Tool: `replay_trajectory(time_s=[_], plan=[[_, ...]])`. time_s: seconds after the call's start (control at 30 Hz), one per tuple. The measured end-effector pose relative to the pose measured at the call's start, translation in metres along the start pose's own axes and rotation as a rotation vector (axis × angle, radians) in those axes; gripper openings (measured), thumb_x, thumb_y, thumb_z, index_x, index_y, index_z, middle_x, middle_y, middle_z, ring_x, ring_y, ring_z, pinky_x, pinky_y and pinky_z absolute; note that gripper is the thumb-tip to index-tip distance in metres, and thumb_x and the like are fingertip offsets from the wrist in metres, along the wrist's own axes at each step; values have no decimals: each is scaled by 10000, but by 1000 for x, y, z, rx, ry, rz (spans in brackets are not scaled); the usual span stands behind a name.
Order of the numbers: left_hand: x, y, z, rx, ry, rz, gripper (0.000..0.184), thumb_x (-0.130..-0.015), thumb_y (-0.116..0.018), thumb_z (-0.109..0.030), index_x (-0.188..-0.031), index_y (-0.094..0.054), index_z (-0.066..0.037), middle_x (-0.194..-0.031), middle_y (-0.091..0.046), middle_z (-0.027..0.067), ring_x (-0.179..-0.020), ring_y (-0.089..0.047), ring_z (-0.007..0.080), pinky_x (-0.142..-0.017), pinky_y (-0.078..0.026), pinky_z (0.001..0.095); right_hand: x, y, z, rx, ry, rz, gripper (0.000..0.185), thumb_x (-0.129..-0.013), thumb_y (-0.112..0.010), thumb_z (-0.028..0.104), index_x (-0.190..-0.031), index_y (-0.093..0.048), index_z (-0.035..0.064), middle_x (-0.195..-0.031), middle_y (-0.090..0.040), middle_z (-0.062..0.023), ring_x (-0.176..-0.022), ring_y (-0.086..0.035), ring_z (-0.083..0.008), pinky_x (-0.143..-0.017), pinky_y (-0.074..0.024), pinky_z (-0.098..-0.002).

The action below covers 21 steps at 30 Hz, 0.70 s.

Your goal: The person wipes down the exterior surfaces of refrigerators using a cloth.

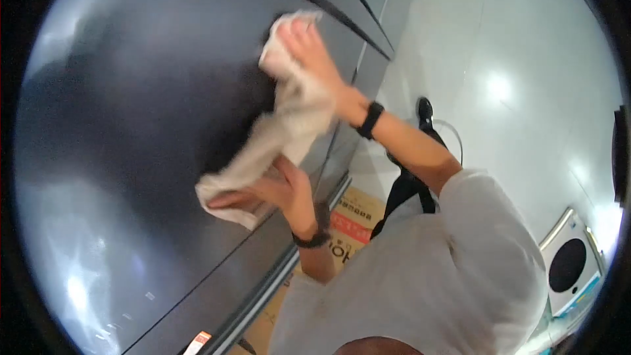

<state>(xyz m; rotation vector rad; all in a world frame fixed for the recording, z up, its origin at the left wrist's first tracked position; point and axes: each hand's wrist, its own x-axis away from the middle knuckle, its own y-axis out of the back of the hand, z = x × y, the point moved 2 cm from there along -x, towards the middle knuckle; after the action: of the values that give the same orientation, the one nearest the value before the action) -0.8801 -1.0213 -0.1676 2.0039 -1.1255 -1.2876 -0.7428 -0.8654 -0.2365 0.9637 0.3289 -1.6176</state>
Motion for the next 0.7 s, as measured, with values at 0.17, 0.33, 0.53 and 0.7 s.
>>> replay_trajectory(time_s=[0.17,0.33,0.53,0.7], plan=[[-24,-31,-38,-438,-282,-272,746,-907,-533,-95,-1567,-187,-48,-1623,-174,237,-1447,-33,601,-1141,-160,659,128,-61,-39,-444,-599,-46,729,-883,-651,301,-1478,-354,2,-1563,-234,-287,-1440,-261,-459,-1192,-220,-485],[50,-22,39,-415,-222,80,687,-901,-548,-102,-1544,-304,-116,-1627,-169,217,-1445,-72,593,-1138,-192,673,176,-54,77,-401,-589,156,570,-890,-605,158,-1395,-422,-32,-1467,-342,-296,-1376,-352,-470,-1142,-317,-466],[90,171,84,-538,-147,-318,733,-930,-525,-200,-1580,-212,-71,-1634,-48,276,-1485,13,525,-1184,-36,599,99,-30,240,-478,-135,19,365,-816,-650,156,-1143,-609,-2,-1374,-421,-316,-1400,-277,-547,-1152,-275,-572],[140,268,129,-394,69,-657,732,-981,-434,-369,-1593,-152,-83,-1638,-4,266,-1485,45,519,-1160,-5,655,116,-66,348,-409,297,177,405,-741,-680,167,-1136,-678,75,-1558,-329,-221,-1480,-223,-432,-1166,-200,-624]])
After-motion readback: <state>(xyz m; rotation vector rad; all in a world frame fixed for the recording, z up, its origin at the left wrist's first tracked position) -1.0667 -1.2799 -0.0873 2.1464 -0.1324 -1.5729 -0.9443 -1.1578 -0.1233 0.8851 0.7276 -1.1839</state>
